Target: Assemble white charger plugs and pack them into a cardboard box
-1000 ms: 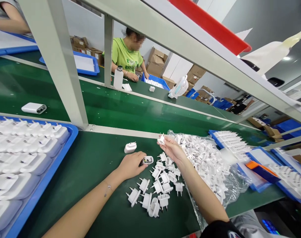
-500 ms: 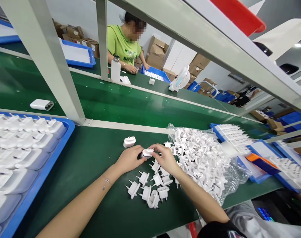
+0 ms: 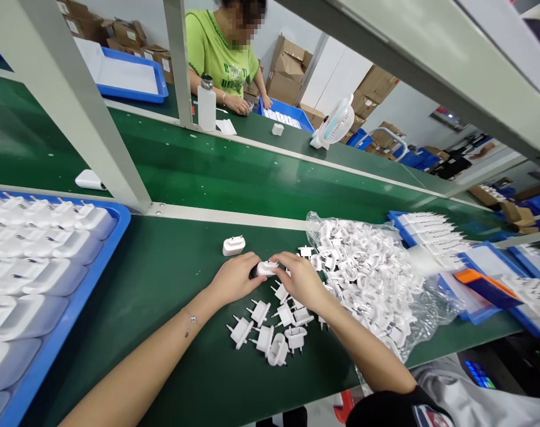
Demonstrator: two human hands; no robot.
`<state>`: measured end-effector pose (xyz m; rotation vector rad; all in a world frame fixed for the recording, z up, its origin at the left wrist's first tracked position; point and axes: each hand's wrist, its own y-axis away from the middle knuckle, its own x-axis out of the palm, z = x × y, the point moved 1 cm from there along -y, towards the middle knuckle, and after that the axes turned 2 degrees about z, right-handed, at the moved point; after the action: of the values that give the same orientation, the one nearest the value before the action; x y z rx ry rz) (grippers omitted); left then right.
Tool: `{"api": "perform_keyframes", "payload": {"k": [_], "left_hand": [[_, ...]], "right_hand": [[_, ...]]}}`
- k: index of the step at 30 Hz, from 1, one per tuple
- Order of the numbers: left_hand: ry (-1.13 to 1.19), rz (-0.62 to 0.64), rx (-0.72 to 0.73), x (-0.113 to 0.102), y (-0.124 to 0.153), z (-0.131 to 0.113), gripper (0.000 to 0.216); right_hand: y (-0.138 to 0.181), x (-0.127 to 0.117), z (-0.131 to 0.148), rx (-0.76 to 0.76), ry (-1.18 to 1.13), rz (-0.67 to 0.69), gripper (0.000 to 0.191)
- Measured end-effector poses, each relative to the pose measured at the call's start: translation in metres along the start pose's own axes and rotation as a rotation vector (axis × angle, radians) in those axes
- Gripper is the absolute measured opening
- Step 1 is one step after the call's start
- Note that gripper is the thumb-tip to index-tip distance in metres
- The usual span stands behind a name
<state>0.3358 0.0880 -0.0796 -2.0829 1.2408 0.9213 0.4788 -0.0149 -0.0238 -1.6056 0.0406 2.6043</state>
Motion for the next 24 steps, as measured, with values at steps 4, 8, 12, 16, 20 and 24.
{"api": "perform_keyframes", "payload": {"k": [4,8,12,16,20,24], "left_hand": [[0.157,0.004,-0.021,-0.005,0.001,0.002,0.024],[0.319,0.009,0.029,-0.006,0.001,0.006,0.019],[0.348,0.008,0.009,-0.002,0.0,0.005,0.013],[0.345,0.011,0.004,0.0,-0.001,0.002,0.011],[0.266,0.049,0.041,0.001,-0.003,0.002,0.021],[0.225,0.072,0.033,0.003,-0.004,0.005,0.023]], "right_hand": [[-0.005,-0.006,0.0,-0.002,0.093,0.05,0.016],[-0.011,-0.012,0.002,-0.063,0.185,0.105,0.01],[-0.013,-0.016,0.006,-0.129,0.266,0.164,0.016],[-0.01,-0.014,0.003,-0.214,0.218,0.164,0.022],[-0.007,-0.009,-0.007,-0.275,0.105,0.161,0.025],[-0.007,-0.005,-0.009,-0.28,0.108,0.179,0.03]]}}
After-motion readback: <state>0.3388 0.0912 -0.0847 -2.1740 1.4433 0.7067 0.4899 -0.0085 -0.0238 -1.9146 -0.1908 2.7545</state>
